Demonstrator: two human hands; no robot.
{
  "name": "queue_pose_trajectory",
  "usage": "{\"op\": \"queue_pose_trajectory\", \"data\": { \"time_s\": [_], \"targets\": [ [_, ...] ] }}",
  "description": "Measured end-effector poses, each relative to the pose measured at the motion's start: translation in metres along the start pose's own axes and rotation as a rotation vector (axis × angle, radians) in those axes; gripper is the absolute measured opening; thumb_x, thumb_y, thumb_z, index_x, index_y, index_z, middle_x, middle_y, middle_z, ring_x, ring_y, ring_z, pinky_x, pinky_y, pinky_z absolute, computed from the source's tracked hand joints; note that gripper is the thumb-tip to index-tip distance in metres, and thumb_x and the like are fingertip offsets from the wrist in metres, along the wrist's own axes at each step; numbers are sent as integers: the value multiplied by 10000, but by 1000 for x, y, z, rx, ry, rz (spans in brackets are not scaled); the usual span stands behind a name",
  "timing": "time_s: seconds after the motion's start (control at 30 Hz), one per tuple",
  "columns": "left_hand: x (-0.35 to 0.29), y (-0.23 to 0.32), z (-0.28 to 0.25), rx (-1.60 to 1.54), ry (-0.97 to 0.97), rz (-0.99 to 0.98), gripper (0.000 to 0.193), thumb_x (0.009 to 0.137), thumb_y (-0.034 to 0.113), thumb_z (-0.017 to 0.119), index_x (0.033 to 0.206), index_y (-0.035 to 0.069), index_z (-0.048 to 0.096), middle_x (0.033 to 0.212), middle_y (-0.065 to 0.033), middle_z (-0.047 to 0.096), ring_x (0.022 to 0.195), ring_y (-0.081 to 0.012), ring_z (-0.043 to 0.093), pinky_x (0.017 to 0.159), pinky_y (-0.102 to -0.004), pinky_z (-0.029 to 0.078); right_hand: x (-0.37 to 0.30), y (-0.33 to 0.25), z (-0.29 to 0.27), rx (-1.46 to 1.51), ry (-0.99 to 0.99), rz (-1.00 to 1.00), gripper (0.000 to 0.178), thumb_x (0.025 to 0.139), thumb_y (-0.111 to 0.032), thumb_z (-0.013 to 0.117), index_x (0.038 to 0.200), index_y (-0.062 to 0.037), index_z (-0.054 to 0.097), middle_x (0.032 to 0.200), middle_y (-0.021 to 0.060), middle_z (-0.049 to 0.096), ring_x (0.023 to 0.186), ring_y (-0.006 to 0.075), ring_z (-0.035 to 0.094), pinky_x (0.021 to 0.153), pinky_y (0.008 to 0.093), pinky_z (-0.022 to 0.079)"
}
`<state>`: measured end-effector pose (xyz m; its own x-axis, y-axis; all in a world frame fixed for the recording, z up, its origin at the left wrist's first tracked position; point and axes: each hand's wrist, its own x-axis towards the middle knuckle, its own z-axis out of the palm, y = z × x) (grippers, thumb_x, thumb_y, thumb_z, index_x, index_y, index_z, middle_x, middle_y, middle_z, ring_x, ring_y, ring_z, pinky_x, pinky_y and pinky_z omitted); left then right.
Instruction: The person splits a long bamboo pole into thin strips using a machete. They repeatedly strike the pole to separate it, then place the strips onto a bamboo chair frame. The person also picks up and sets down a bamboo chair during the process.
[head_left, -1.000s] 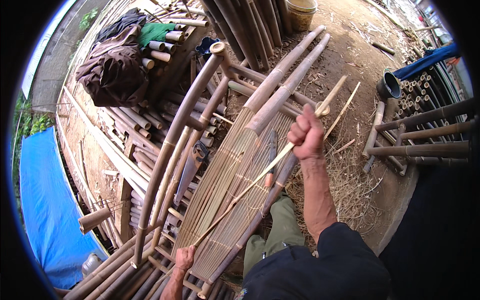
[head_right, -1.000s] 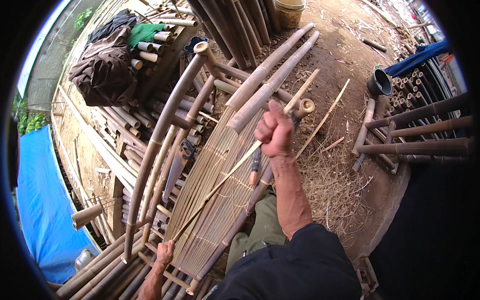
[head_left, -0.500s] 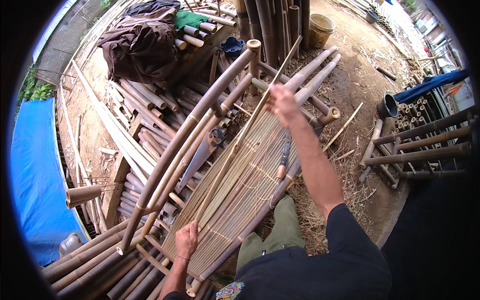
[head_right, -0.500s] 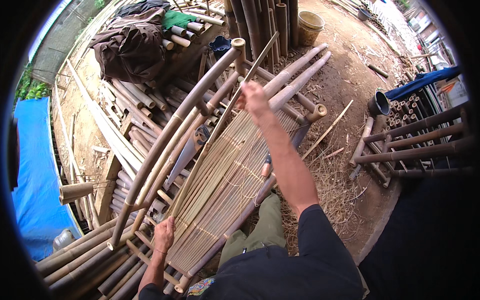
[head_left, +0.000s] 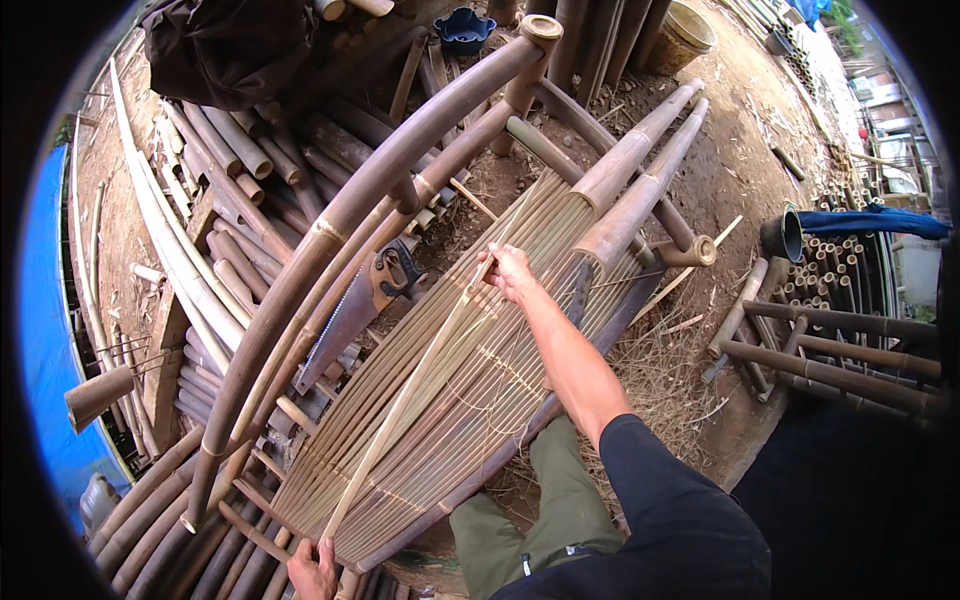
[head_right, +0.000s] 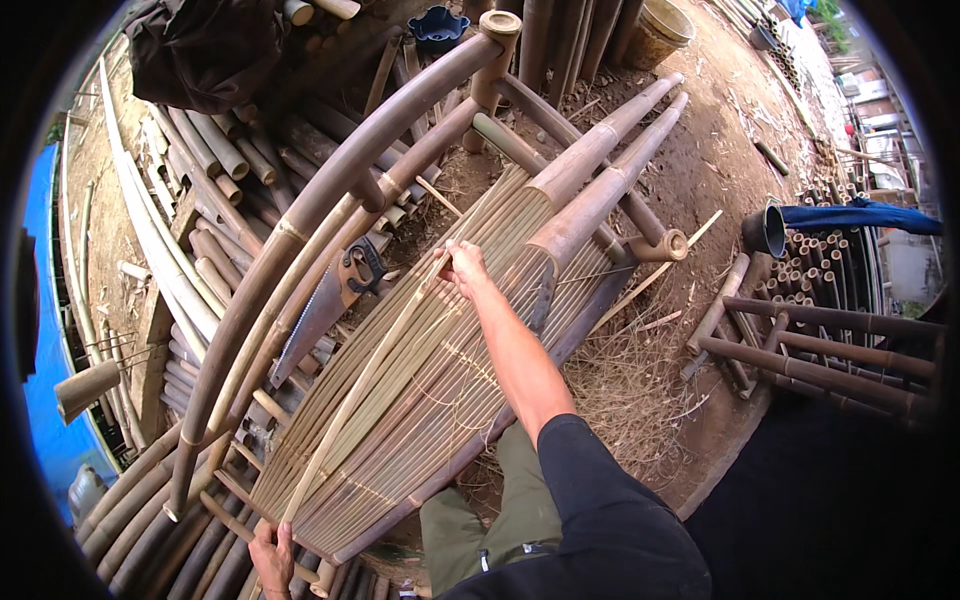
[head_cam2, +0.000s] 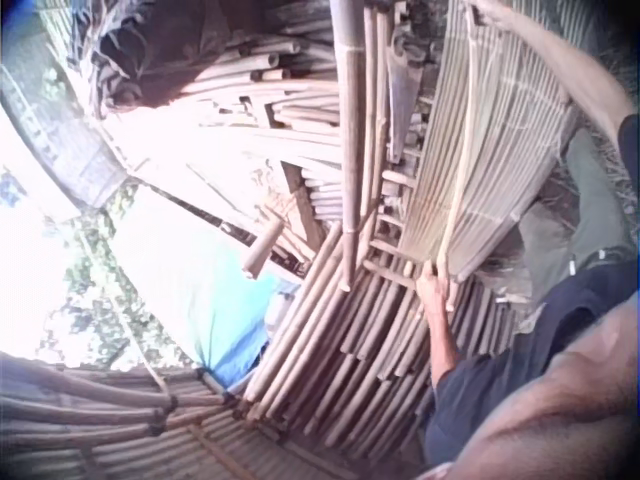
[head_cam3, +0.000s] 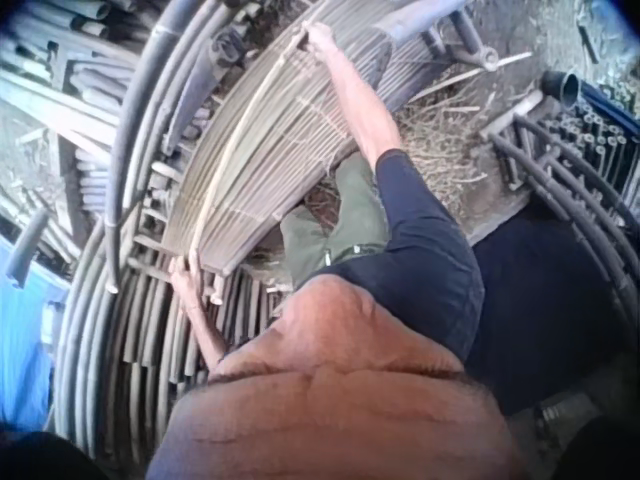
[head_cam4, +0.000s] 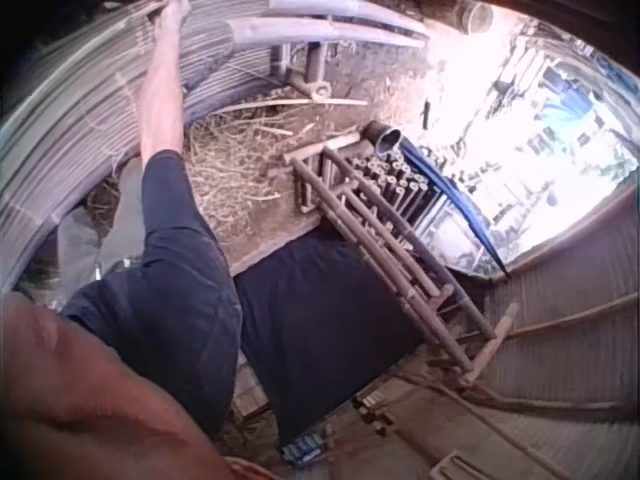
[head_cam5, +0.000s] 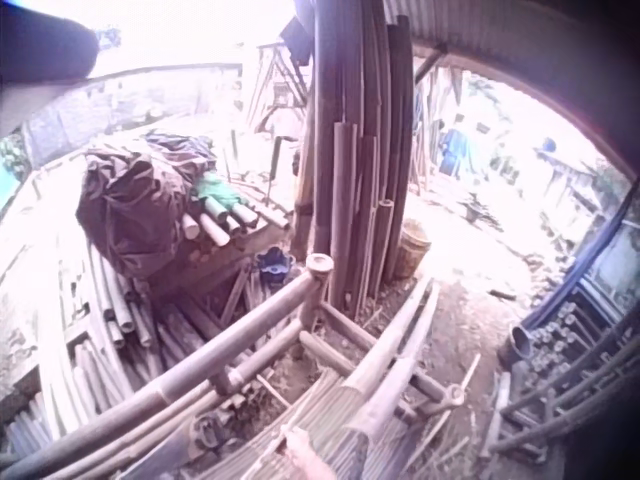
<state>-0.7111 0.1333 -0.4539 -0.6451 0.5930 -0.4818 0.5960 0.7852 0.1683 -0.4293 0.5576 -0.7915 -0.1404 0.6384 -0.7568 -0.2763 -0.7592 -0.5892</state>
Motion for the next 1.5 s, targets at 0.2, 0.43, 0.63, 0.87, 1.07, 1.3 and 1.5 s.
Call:
{"op": "queue_pose_trajectory", "data": {
  "time_s": [0.2, 0.43, 0.63, 0.87, 1.07, 1.3, 1.5],
  "targets": [
    [26, 52, -15, 156, -87, 43, 335, 901, 340, 604, 819, 15, 614, 833, -223, 626, 821, -400, 602, 733, -490, 468, 46, 8, -6, 52, 79, -67, 166, 976, -236, 507, 1003, -75, 533, 829, 61, 631, 680, 192, 610, 554, 367, 539],
    [52, 19, 10, -139, 27, 108, 299, 836, 229, 680, 752, -36, 570, 586, -159, 500, 527, -265, 472, 537, -363, 393, 46, -9, 1, 8, 201, -185, 187, 969, -225, 522, 934, -52, 583, 797, 56, 626, 651, 180, 586, 545, 353, 517],
    [87, -12, 15, -99, 7, 216, 272, 794, 216, 686, 731, -20, 566, 588, -168, 495, 521, -312, 493, 522, -382, 384, 39, -12, 12, 5, 323, -339, 173, 961, -175, 541, 907, -17, 586, 746, 72, 626, 602, 157, 578, 532, 301, 500],
    [140, -52, 60, -191, 47, 191, 252, 797, 215, 700, 725, 3, 584, 591, -148, 521, 537, -289, 529, 532, -366, 414, 35, -8, 31, -555, 460, -345, 361, 940, -279, 573, 1119, 34, 567, 934, 158, 663, 720, 212, 638, 661, 357, 545],
    [229, -96, 181, 17, 7, 218, 336, 863, 391, 626, 845, 56, 635, 781, -111, 600, 818, -299, 569, 780, -418, 378, 6, 51, 60, -1549, 209, -1006, 545, 811, -172, 635, 1288, 16, 451, 1296, 211, 455, 1199, 387, 426, 1000, 448, 382],
    [312, -133, 279, -25, 64, 57, 428, 898, 428, 553, 1157, 96, 628, 1098, -140, 603, 1086, -320, 512, 962, -442, 354, -36, 173, 129, -1831, -705, -1132, 520, 813, -114, 629, 1303, -48, 467, 1271, 157, 487, 1164, 348, 458, 1004, 444, 393],
    [305, -178, 294, -348, 491, 34, 477, 849, 348, 636, 1174, 7, 562, 1206, -186, 497, 1157, -352, 468, 1003, -439, 375, -13, 256, 165, -1980, -757, -1082, 435, 903, -210, 578, 1300, -57, 484, 1288, 155, 486, 1182, 334, 456, 1004, 434, 379]
  ]
}}
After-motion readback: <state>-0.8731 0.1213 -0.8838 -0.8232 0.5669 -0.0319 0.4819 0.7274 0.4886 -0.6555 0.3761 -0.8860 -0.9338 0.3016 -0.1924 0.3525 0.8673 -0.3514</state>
